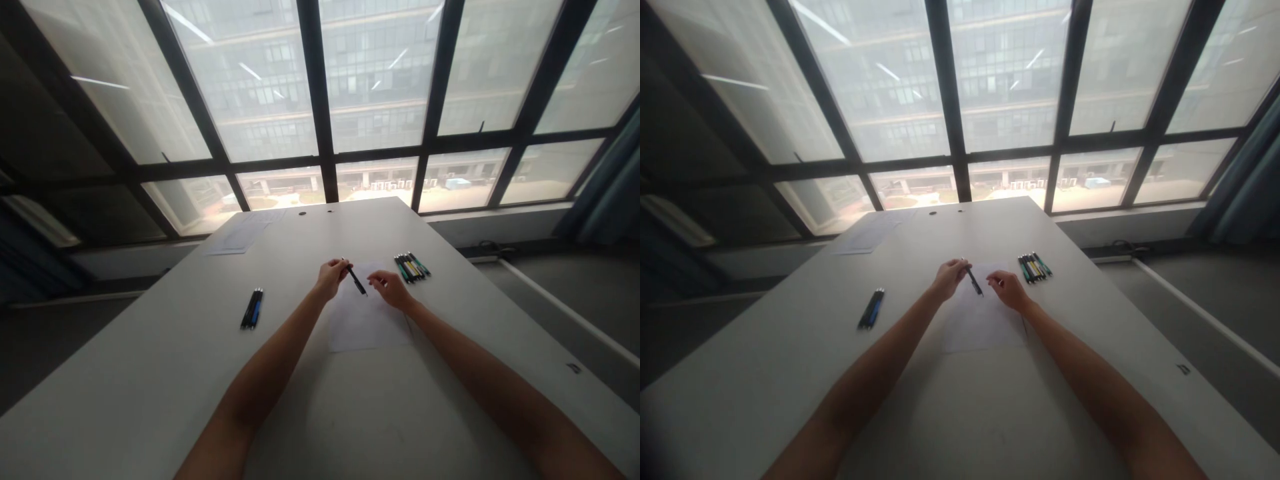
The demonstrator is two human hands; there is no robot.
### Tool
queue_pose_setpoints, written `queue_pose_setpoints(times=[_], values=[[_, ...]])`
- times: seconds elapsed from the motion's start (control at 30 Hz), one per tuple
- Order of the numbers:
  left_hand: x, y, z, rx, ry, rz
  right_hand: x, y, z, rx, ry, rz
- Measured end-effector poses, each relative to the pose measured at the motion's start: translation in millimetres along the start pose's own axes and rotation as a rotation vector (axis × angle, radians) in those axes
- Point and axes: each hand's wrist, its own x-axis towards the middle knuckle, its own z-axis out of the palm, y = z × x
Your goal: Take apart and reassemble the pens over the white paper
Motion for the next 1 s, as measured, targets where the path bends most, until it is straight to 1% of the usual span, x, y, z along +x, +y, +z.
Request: queue_pose_setpoints(times=[0.07,0.13,0.17,0.33,0.4,0.47,0.53,0.6,0.73,0.87,1.0], values=[[-1,-12,4.5,-0.147,0.099,0.090,0,0,1,0.105,0.003,0.053],[-1,-19,5.6,-0.219,0.179,0.151,1,-1,3,0.191,0.029,0.092],[-1,-21,5.3,-0.231,0.196,0.171,2,0,4,0.218,0.052,0.103],[0,-31,-0.4,-0.192,0.140,0.238,7,11,3,0.288,0.245,0.192],[1,-34,-4.7,-0.117,0.129,0.257,9,18,1,0.331,0.320,0.236],[2,-36,-10.1,0.008,0.128,0.280,10,24,-1,0.381,0.372,0.271],[3,-37,-15.8,0.138,0.121,0.316,10,28,-2,0.429,0.389,0.301],[4,-38,-20.8,0.215,0.113,0.340,10,30,-2,0.458,0.384,0.322],[5,-39,-26.0,0.239,0.091,0.343,10,31,-2,0.468,0.396,0.327],[4,-40,-27.1,0.283,0.058,0.345,11,29,-3,0.482,0.443,0.349],[3,-41,-28.3,0.314,0.054,0.345,12,27,-4,0.482,0.446,0.354]])
